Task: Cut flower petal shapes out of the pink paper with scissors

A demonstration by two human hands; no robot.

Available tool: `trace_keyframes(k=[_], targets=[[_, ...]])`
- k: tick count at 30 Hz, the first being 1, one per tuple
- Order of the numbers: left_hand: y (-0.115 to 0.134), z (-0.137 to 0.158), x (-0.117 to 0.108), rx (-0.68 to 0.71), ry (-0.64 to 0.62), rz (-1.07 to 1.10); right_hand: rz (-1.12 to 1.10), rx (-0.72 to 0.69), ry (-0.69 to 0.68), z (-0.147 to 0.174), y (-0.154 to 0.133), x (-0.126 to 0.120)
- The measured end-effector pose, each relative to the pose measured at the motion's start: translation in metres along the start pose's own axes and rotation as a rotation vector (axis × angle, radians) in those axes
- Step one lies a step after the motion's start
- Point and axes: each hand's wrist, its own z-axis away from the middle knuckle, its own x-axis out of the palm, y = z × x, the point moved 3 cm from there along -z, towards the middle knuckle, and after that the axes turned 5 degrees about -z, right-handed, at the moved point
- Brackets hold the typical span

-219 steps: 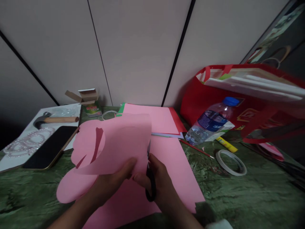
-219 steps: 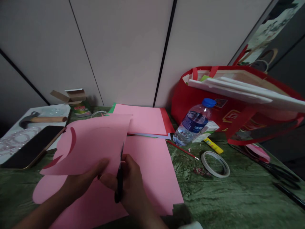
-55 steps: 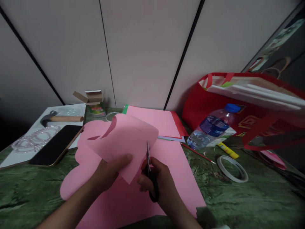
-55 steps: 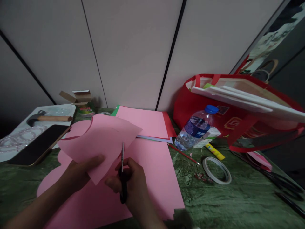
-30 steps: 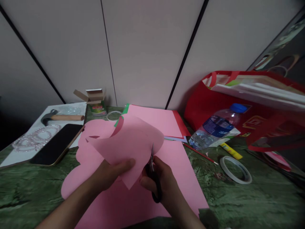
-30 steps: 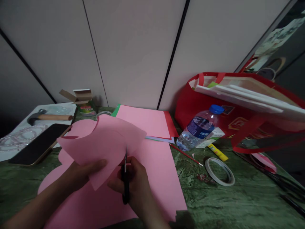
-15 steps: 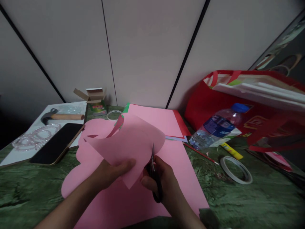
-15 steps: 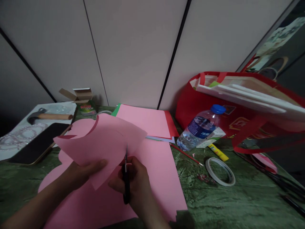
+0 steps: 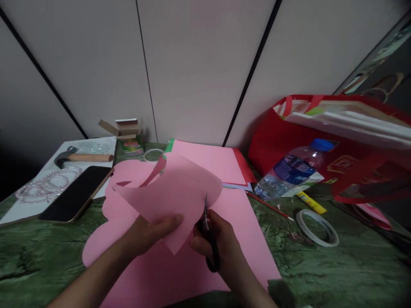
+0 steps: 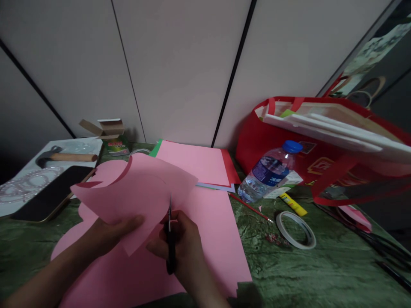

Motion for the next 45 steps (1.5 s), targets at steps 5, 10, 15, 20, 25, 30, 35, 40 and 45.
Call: trace_keyframes(k=[5, 10, 15, 20, 25, 30, 35, 40, 45], targets=[[0.003, 0.001, 0.001, -0.005, -0.001, 0.031, -0.003, 0.015, -0.001, 0.0, 0.003, -0.001], [0.003, 0.001, 0.0, -0.003, 0.03, 0.066, -0.042, 0.027, -0.006, 0.002, 0.005, -0.001], [0.002, -0.001, -0.001, -0.012, -0.027, 0.08, -0.031, 0.033, -0.01, 0.001, 0.007, -0.002], [0.003, -0.002, -0.004, -0.01, -0.046, 0.068, -0.008, 0.038, -0.008, 0.001, 0.008, -0.002], [0.006, -0.002, -0.006, -0.008, -0.066, 0.065, -0.016, 0.071, 0.02, -0.001, 0.012, -0.002], [0.008, -0.002, -0.006, -0.001, -0.102, 0.074, -0.014, 0.096, 0.039, 0.0, 0.012, -0.002], [0.006, -0.003, -0.008, -0.047, -0.088, 0.103, 0.003, 0.102, 0.065, 0.001, 0.009, -0.001], [0.006, -0.006, -0.01, -0.005, 0.033, 0.108, -0.048, 0.118, 0.099, -0.002, 0.013, 0.002], [0.008, -0.006, -0.011, 0.02, 0.042, 0.026, -0.035, 0.107, 0.065, -0.001, 0.011, 0.002]])
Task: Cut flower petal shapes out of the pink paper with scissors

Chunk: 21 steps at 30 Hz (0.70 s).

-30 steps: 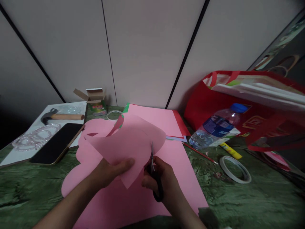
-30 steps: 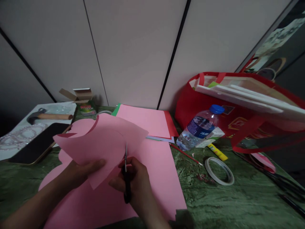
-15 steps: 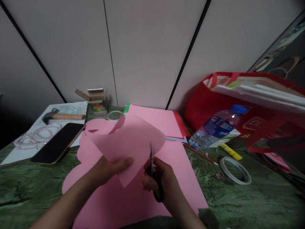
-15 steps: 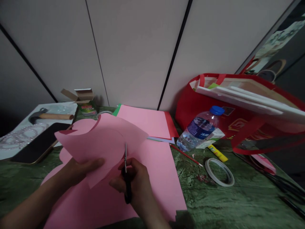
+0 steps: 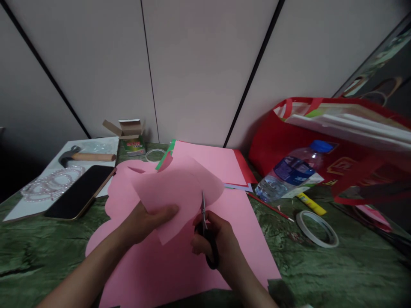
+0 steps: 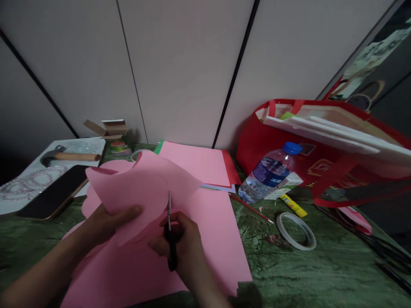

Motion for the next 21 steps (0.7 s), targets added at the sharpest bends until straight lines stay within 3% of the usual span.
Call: trace_keyframes(k=[8, 21], targets=[[0.0045, 0.0027, 0.0024, 0.074, -0.012, -0.103, 0.014, -0.08, -0.049, 0.0016, -0.0086, -0.0005], [0.0046, 0.0024, 0.0014, 0.074, -0.024, -0.106, 0.03, -0.081, -0.059, 0.0023, -0.0096, 0.0011]])
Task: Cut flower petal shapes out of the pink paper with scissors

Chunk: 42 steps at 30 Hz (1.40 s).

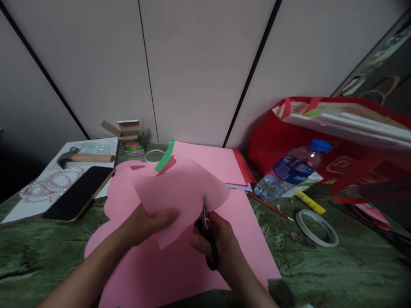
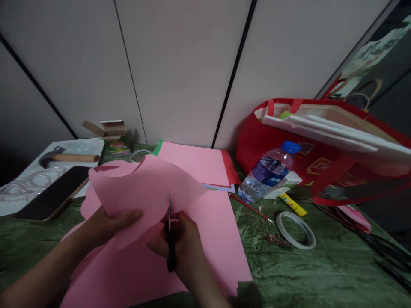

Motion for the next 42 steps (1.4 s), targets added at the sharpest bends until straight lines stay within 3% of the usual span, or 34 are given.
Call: trace_keyframes(k=[27, 35, 42], targets=[[-0.003, -0.001, -0.005, -0.059, -0.014, 0.023, -0.023, 0.068, 0.072, -0.001, 0.01, -0.002], [-0.008, -0.008, -0.01, -0.077, -0.182, 0.043, -0.044, 0.091, 0.09, -0.002, 0.014, -0.001], [-0.01, -0.01, -0.014, -0.086, -0.179, 0.06, -0.036, 0.121, 0.113, -0.001, 0.011, 0.0]])
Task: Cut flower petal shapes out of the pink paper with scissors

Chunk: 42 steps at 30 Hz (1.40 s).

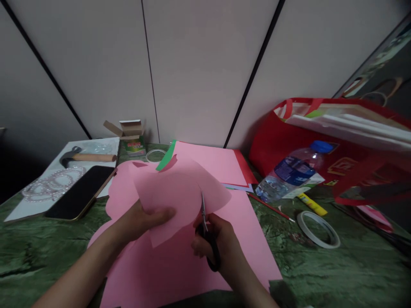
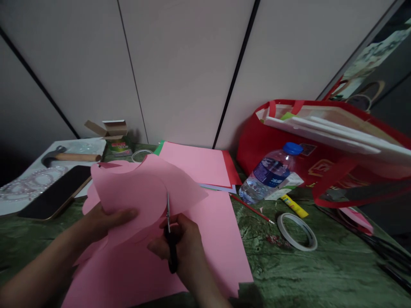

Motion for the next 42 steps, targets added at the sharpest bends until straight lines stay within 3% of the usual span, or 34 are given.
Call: trace_keyframes(k=[8, 13, 20, 26, 42], targets=[[0.003, 0.005, 0.002, -0.018, 0.07, 0.088, 0.043, -0.002, -0.012, 0.003, -0.003, 0.0], [0.002, 0.006, 0.003, -0.031, 0.03, 0.083, 0.022, -0.024, -0.046, 0.002, -0.002, -0.002], [0.001, 0.006, 0.0, -0.034, 0.025, -0.009, 0.179, -0.012, -0.135, 0.002, -0.007, -0.002], [0.002, 0.006, -0.001, -0.047, -0.023, -0.018, 0.271, 0.025, -0.107, 0.002, -0.009, -0.001], [0.005, 0.007, -0.003, -0.002, 0.017, -0.007, 0.216, 0.018, -0.111, 0.004, -0.012, 0.003]])
